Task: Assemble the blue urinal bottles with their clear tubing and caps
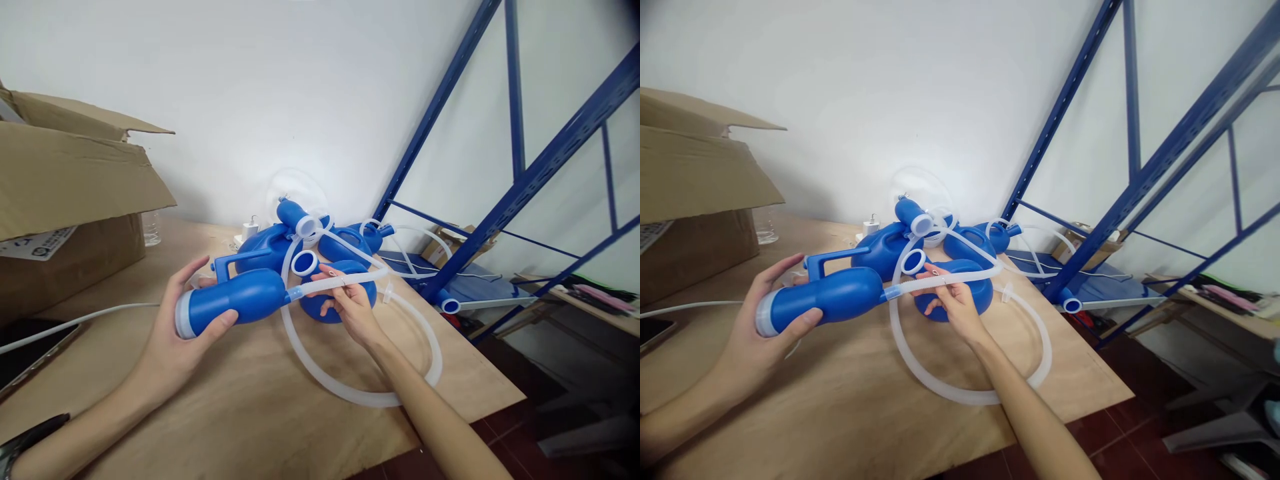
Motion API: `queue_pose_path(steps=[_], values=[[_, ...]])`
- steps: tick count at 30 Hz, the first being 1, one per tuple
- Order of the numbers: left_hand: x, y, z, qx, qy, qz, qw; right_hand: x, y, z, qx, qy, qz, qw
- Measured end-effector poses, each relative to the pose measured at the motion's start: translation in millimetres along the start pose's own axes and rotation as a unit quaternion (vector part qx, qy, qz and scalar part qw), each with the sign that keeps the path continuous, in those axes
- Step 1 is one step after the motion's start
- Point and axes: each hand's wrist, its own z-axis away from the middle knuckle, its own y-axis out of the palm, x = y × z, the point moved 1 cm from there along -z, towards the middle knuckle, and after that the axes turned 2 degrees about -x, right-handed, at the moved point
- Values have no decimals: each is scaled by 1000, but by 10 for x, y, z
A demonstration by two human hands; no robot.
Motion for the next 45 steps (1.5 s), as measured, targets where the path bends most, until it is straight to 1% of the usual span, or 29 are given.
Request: queue_pose_path(steps=[2, 7, 14, 18, 23, 27, 31, 34, 37, 41, 43, 45], values=[[-6, 4, 0, -5, -17, 12, 1000, 21, -15, 6, 2, 1, -8, 1000], [-27, -3, -23, -22, -43, 25, 999, 89, 10, 38, 33, 20, -32, 999], [5, -19, -25, -17, -42, 28, 999, 46, -1, 24, -4, -5, -29, 1000], [10, -13, -24, -18, -32, 23, 999, 32, -22, 22, -8, -1, -34, 999], [9, 4, -26, -9, -27, 24, 999, 48, -18, 34, -27, 3, -15, 1000], [48, -7, 17, 15, -14, 8, 1000, 48, -30, 21, -51, 1, -18, 999], [119, -20, 97, 74, 21, -29, 997, 54, -69, -12, -99, -15, -33, 994], [172, -8, 129, 105, 39, -56, 992, 57, -84, -22, -116, -9, -47, 992], [192, 22, 148, 116, 46, -75, 989, 49, -41, 9, -98, -4, -41, 994], [185, 49, 200, 100, 60, -83, 990, 21, 105, 102, -46, 10, -27, 999], [207, 44, 221, 94, 66, -83, 990, 17, 181, 143, -37, 20, -39, 998], [254, 31, 225, 98, 84, -91, 987, 29, 242, 168, -41, 24, -56, 997]])
